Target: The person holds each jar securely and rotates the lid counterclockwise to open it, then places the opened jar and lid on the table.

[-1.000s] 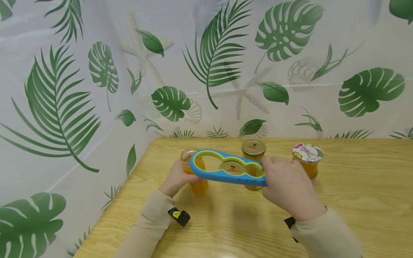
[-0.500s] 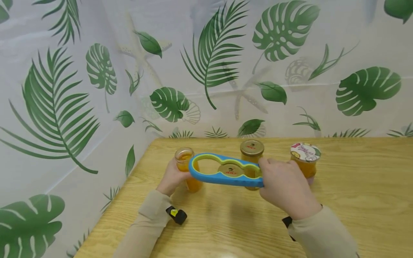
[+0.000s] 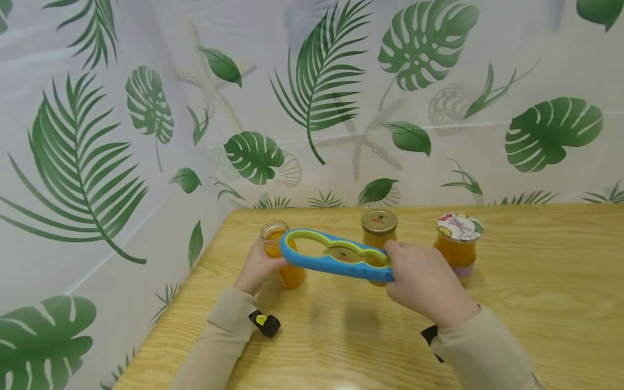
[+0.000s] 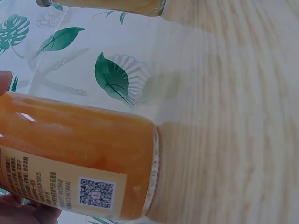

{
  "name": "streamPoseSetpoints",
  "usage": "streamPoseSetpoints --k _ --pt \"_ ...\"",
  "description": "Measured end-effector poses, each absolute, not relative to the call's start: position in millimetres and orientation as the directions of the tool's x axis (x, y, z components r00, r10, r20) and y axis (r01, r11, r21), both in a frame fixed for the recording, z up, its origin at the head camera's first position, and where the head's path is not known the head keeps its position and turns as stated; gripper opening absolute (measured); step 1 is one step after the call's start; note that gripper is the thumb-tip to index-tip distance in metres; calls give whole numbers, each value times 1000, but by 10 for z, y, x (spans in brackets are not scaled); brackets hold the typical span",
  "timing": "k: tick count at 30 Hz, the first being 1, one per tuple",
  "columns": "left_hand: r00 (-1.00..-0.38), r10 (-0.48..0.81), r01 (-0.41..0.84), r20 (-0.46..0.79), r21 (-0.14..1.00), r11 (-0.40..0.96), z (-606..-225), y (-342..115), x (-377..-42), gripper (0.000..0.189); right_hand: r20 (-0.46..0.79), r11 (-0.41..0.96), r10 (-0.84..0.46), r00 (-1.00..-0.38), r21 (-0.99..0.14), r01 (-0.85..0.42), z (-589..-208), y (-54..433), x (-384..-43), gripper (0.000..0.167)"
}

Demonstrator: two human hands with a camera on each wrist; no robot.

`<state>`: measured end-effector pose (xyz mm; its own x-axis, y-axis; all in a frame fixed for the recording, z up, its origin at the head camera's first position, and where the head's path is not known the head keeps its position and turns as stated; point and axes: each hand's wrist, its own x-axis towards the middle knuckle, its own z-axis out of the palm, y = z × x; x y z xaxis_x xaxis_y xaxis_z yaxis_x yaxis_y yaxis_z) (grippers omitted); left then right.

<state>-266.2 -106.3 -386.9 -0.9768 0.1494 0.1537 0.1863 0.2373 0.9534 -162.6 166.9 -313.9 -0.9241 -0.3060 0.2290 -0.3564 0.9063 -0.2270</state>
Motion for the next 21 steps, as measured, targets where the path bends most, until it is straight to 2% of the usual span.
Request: streamPoseSetpoints --k 12,21 --pt "-984 131 149 119 956 253 -3873 -1064 -2694 66 147 858 -221 -964 -441 -264 -3171 1615 -1659 24" --pt "-978 162 170 132 954 248 -3767 -1064 -2610 68 88 771 -259 -962 -581 -261 -3259 1539 -1681 26"
